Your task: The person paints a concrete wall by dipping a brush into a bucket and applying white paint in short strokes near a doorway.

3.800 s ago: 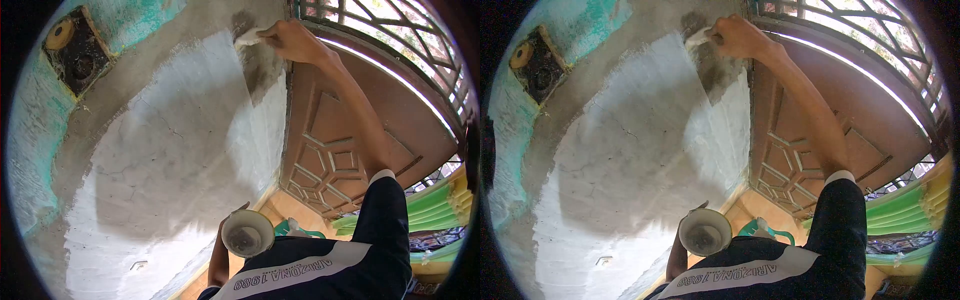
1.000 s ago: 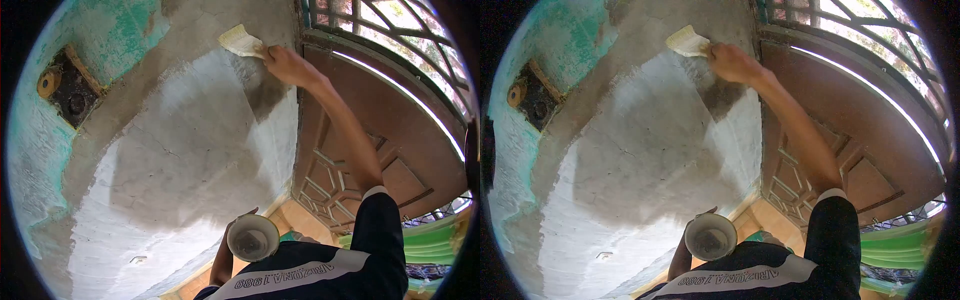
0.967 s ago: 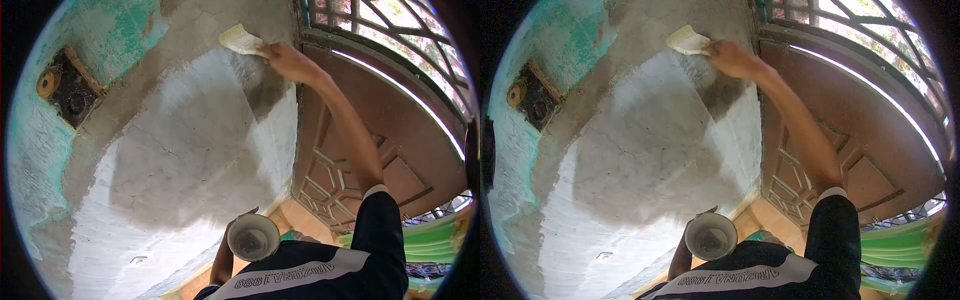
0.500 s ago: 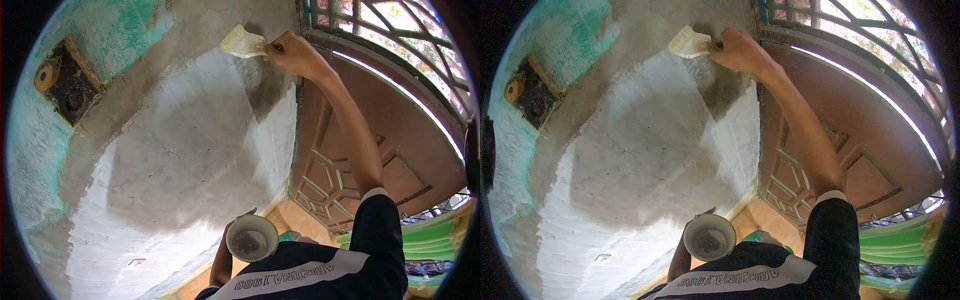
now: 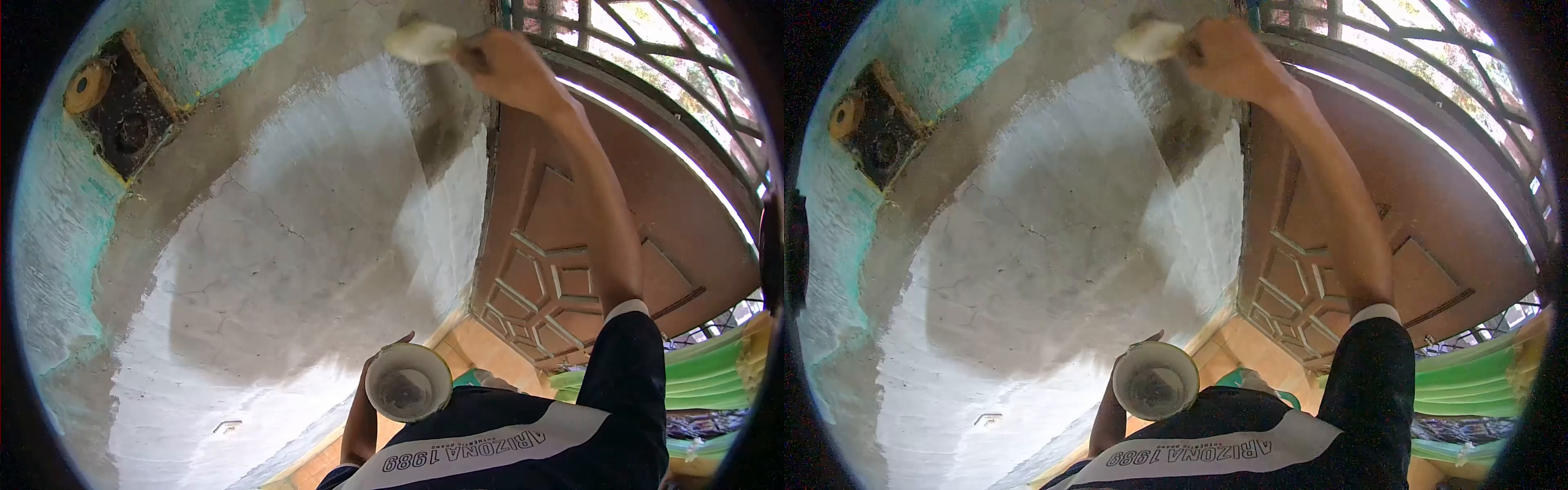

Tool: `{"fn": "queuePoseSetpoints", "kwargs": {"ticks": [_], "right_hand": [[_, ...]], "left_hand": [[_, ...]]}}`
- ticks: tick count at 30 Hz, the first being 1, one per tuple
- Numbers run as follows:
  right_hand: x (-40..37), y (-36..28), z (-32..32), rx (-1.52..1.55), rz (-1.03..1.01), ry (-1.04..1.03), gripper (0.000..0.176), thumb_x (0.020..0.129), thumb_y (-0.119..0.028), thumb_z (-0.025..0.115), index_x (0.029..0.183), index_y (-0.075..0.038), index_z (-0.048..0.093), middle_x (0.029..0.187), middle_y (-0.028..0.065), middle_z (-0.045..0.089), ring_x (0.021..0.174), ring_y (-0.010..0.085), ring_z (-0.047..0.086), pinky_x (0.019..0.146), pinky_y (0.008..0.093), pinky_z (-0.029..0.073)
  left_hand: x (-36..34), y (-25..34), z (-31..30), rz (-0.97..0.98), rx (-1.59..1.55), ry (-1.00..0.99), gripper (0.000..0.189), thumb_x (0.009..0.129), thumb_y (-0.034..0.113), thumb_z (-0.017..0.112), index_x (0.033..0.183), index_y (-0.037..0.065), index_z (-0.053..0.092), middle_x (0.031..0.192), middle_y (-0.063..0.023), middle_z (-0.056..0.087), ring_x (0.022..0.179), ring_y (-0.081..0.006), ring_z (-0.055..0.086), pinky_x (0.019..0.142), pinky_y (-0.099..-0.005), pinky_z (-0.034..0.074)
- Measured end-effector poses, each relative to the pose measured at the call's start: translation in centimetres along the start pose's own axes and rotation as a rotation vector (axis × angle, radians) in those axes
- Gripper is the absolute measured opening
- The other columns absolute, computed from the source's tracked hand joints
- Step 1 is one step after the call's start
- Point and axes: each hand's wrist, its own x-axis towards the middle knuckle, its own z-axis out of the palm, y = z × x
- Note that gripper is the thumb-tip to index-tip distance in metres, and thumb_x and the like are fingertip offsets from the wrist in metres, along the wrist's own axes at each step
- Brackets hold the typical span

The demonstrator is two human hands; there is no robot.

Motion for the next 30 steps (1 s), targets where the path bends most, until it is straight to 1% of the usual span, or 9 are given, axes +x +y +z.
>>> {"fn": "queuePoseSetpoints", "kwargs": {"ticks": [2,5,9,11,14,18,21,23,30], "right_hand": [[-0.1,0.7,1.5,-0.184,-0.113,-0.157,0.029,0.094,-0.019,0.065,0.109,0.003,0.074,0.076,0.0252,0.065,0.060,0.0333,0.059,0.067,0.0442,0.051],[0.1,-1.4,-2.1,-0.207,-0.012,-0.257,0.025,0.091,-0.017,0.066,0.097,0.006,0.073,0.075,0.0271,0.064,0.062,0.0384,0.061,0.068,0.0457,0.052],[0.2,-1.2,-2.0,-0.183,0.058,0.005,0.026,0.092,-0.018,0.066,0.090,0.007,0.072,0.074,0.0279,0.064,0.066,0.0392,0.066,0.069,0.0468,0.053],[0.2,-2.5,-0.7,-0.224,0.028,-0.044,0.024,0.082,-0.011,0.066,0.092,0.010,0.072,0.085,0.0329,0.069,0.088,0.0444,0.072,0.084,0.0480,0.059],[-0.5,-3.6,1.5,-0.242,-0.066,-0.091,0.027,0.094,-0.020,0.065,0.096,0.006,0.074,0.073,0.0267,0.065,0.071,0.0395,0.070,0.071,0.0471,0.054],[-0.3,-1.9,-1.1,-0.113,0.004,-0.102,0.024,0.093,-0.018,0.066,0.096,0.004,0.075,0.076,0.0260,0.067,0.073,0.0399,0.070,0.071,0.0476,0.054],[0.3,-1.4,-1.0,-0.202,0.097,0.047,0.022,0.091,-0.015,0.065,0.096,0.004,0.074,0.075,0.0257,0.067,0.069,0.0398,0.068,0.070,0.0472,0.052],[0.6,-1.2,0.7,-0.256,-0.058,0.007,0.021,0.088,-0.012,0.064,0.097,0.005,0.074,0.073,0.0267,0.064,0.064,0.0386,0.065,0.067,0.0467,0.050],[-0.2,-2.4,-1.8,-0.195,-0.100,-0.094,0.023,0.084,-0.014,0.066,0.093,0.006,0.074,0.075,0.0289,0.064,0.069,0.0407,0.067,0.070,0.0481,0.052]], "left_hand": [[-0.1,-0.1,-0.5,-0.005,-0.003,-0.009,0.041,0.103,0.011,0.056,0.143,0.004,0.062,0.118,-0.0077,0.073,0.090,-0.0121,0.067,0.082,-0.0272,0.056],[0.1,-0.2,-1.2,-0.007,-0.011,-0.021,0.041,0.103,0.011,0.057,0.143,0.004,0.062,0.118,-0.0077,0.073,0.090,-0.0121,0.067,0.082,-0.0272,0.056],[0.2,-0.2,-1.9,-0.011,-0.020,-0.041,0.041,0.103,0.011,0.057,0.143,0.004,0.062,0.118,-0.0078,0.073,0.090,-0.0121,0.067,0.082,-0.0272,0.056],[0.3,-0.2,-2.2,-0.010,-0.026,-0.048,0.041,0.103,0.011,0.057,0.143,0.004,0.062,0.118,-0.0078,0.073,0.090,-0.0121,0.067,0.082,-0.0272,0.056],[0.2,-0.3,-2.9,-0.016,-0.030,-0.056,0.041,0.103,0.011,0.057,0.143,0.004,0.062,0.119,-0.0079,0.073,0.090,-0.0122,0.067,0.082,-0.0272,0.056],[0.2,-0.4,-3.3,-0.018,-0.045,-0.065,0.041,0.103,0.011,0.057,0.143,0.004,0.062,0.119,-0.0079,0.073,0.090,-0.0122,0.067,0.082,-0.0272,0.056],[0.1,-0.5,-3.4,-0.013,-0.058,-0.067,0.041,0.103,0.011,0.057,0.143,0.004,0.062,0.119,-0.0079,0.073,0.090,-0.0122,0.067,0.082,-0.0272,0.056],[-0.1,-0.5,-3.6,-0.016,-0.061,-0.068,0.041,0.103,0.011,0.057,0.143,0.004,0.062,0.119,-0.0080,0.073,0.090,-0.0122,0.067,0.082,-0.0272,0.056],[-0.3,-0.7,-3.8,-0.017,-0.084,-0.077,0.040,0.103,0.011,0.057,0.143,0.004,0.063,0.119,-0.0081,0.073,0.090,-0.0122,0.067,0.082,-0.0272,0.056]]}}
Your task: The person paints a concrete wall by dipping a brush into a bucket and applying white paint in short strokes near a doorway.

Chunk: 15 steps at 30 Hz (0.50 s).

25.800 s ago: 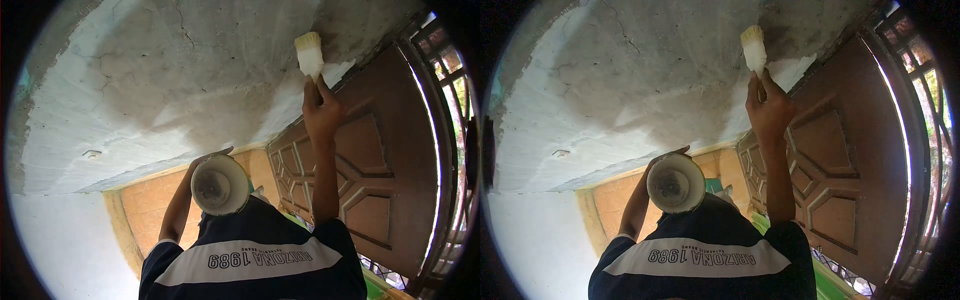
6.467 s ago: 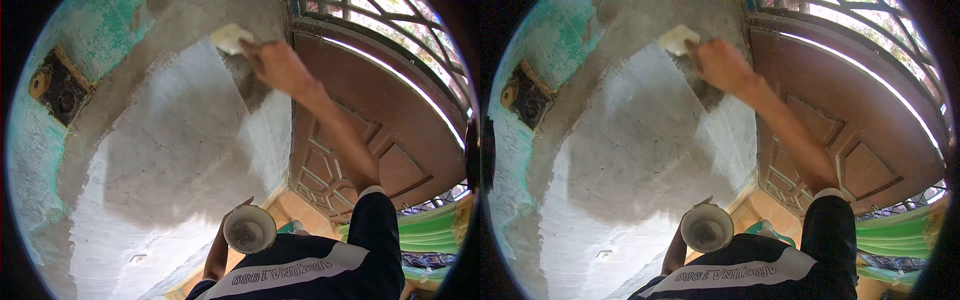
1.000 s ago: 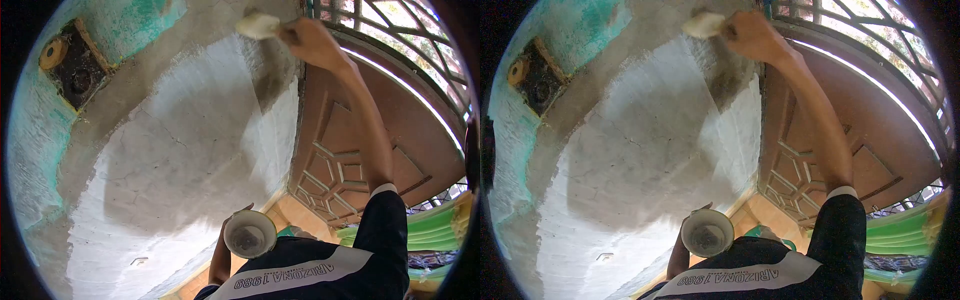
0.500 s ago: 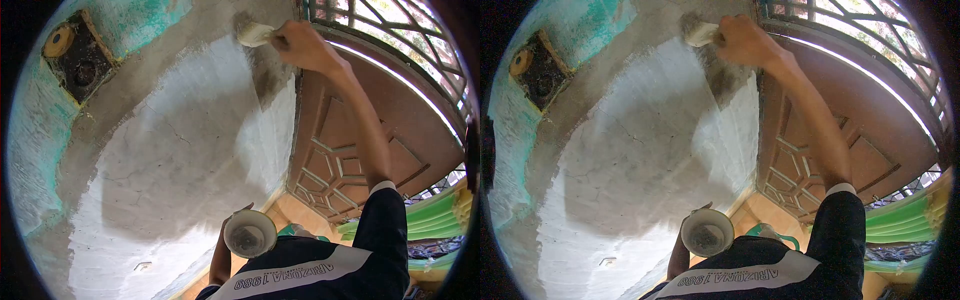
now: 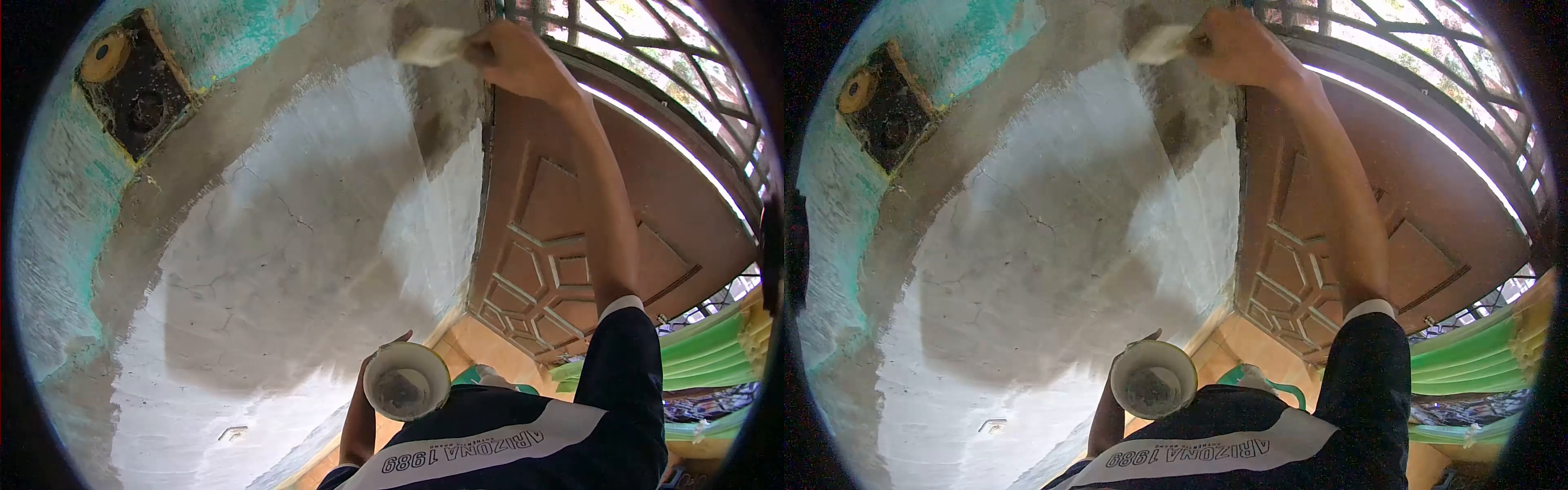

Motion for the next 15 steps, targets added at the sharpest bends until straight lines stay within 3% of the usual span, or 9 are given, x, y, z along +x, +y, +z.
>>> {"fn": "queuePoseSetpoints", "kwargs": {"ticks": [2,6,8,11,15], "right_hand": [[0.7,-0.2,-0.3,0.063,0.286,0.102,0.025,0.086,-0.017,0.067,0.094,0.006,0.073,0.074,0.0290,0.064,0.066,0.0406,0.065,0.070,0.0476,0.052],[1.4,-0.4,1.7,-0.062,0.146,0.056,0.026,0.092,-0.019,0.066,0.095,0.006,0.074,0.075,0.0285,0.065,0.066,0.0385,0.065,0.071,0.0453,0.053],[1.3,-1.6,0.6,-0.041,0.138,-0.156,0.031,0.094,-0.026,0.069,0.100,0.004,0.077,0.080,0.0260,0.071,0.070,0.0342,0.068,0.075,0.0423,0.055],[0.8,0.9,0.8,0.227,0.059,-0.038,0.033,0.094,-0.028,0.070,0.106,0.002,0.078,0.082,0.0258,0.071,0.072,0.0312,0.070,0.078,0.0420,0.055],[1.2,1.7,0.7,0.160,0.092,-0.010,0.035,0.092,-0.029,0.073,0.111,0.000,0.078,0.085,0.0254,0.073,0.073,0.0293,0.070,0.081,0.0407,0.056]], "left_hand": [[-0.1,0.0,0.0,0.002,-0.006,0.000,0.040,0.103,0.011,0.057,0.143,0.004,0.063,0.120,-0.0081,0.073,0.090,-0.0122,0.067,0.082,-0.0272,0.056],[-0.2,0.0,-0.1,0.004,-0.018,-0.002,0.040,0.103,0.011,0.057,0.142,0.004,0.063,0.120,-0.0082,0.073,0.090,-0.0123,0.067,0.082,-0.0272,0.056],[0.1,0.2,-0.1,0.009,-0.024,-0.008,0.040,0.103,0.011,0.057,0.142,0.004,0.063,0.120,-0.0082,0.073,0.090,-0.0123,0.067,0.082,-0.0272,0.056],[0.2,0.0,0.1,0.010,-0.038,-0.010,0.040,0.103,0.011,0.057,0.142,0.004,0.063,0.120,-0.0082,0.073,0.090,-0.0123,0.067,0.082,-0.0272,0.056],[-0.1,-0.1,0.4,0.009,-0.049,-0.010,0.040,0.103,0.011,0.057,0.142,0.005,0.063,0.120,-0.0083,0.073,0.090,-0.0123,0.067,0.082,-0.0272,0.056]]}}
